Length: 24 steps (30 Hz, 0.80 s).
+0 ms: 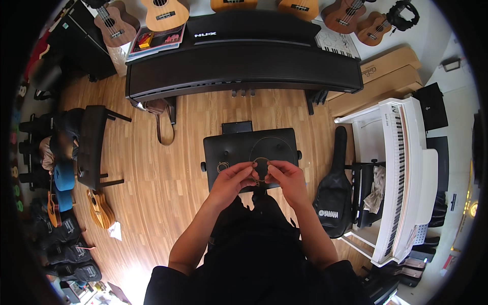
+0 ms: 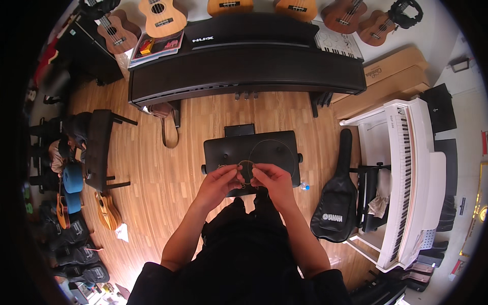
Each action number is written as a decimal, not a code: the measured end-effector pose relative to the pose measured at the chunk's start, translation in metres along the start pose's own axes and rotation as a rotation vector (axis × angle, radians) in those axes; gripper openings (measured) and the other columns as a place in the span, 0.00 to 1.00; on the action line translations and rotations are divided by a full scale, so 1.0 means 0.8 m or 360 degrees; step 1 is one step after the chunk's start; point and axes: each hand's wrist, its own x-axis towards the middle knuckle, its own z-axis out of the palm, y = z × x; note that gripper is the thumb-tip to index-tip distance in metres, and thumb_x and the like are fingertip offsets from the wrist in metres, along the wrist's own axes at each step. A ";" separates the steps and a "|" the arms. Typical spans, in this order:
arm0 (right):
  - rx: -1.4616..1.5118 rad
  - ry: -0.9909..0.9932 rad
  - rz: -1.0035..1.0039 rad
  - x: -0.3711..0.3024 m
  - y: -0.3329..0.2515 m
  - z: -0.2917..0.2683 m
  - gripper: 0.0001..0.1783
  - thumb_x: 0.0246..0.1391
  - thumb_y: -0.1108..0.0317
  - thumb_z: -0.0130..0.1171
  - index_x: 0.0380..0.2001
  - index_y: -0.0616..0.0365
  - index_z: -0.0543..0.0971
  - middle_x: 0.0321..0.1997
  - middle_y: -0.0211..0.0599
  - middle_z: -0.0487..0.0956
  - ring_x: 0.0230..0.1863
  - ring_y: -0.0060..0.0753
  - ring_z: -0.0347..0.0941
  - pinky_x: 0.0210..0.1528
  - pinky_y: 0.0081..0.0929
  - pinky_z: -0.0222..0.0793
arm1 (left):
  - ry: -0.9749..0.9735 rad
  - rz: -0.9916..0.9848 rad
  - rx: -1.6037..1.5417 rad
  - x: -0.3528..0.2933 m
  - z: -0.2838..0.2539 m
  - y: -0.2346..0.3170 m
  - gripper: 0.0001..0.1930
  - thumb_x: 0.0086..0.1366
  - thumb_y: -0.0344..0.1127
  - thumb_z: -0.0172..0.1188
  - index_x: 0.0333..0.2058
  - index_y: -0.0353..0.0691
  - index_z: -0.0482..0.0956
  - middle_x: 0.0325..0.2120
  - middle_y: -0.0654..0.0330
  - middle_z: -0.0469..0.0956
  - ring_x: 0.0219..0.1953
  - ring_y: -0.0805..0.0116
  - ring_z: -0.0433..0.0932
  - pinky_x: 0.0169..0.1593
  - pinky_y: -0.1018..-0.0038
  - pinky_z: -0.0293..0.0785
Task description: The person stands in a music room and coils a thin black cable by hand on a black piano bench. They repeatedly wrap the cable into loops and adjust the coil, occasionally placing it on the bench and picking it up again.
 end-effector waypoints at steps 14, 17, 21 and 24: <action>0.0070 -0.0092 -0.0342 -0.053 -0.051 0.006 0.08 0.59 0.69 0.58 0.38 0.63 0.77 0.30 0.33 0.79 0.29 0.20 0.73 0.31 0.19 0.70 | -0.0516 0.0013 -0.0128 -0.020 0.049 0.017 0.13 0.69 0.38 0.53 0.44 0.34 0.77 0.35 0.61 0.76 0.39 0.71 0.75 0.47 0.72 0.71; 0.0260 -0.0150 -0.0247 -0.054 -0.057 0.000 0.08 0.59 0.69 0.58 0.38 0.63 0.77 0.29 0.32 0.79 0.27 0.19 0.71 0.29 0.18 0.69 | -0.0593 0.0034 -0.0216 -0.022 0.069 0.013 0.14 0.70 0.38 0.51 0.44 0.34 0.77 0.35 0.62 0.75 0.41 0.70 0.74 0.49 0.71 0.70; 0.0208 -0.0086 -0.0276 -0.060 -0.073 -0.009 0.07 0.59 0.70 0.58 0.37 0.63 0.77 0.27 0.33 0.78 0.24 0.19 0.71 0.27 0.18 0.68 | -0.0279 0.0250 0.0190 -0.021 0.092 0.018 0.16 0.69 0.36 0.54 0.51 0.35 0.72 0.35 0.62 0.75 0.39 0.72 0.75 0.46 0.73 0.72; 0.0119 -0.0038 -0.0370 -0.061 -0.082 -0.016 0.07 0.59 0.71 0.58 0.38 0.64 0.77 0.28 0.33 0.77 0.23 0.20 0.71 0.26 0.19 0.69 | -0.0019 0.0558 0.0716 -0.017 0.108 0.020 0.17 0.65 0.31 0.58 0.52 0.36 0.73 0.35 0.62 0.75 0.38 0.73 0.76 0.43 0.76 0.74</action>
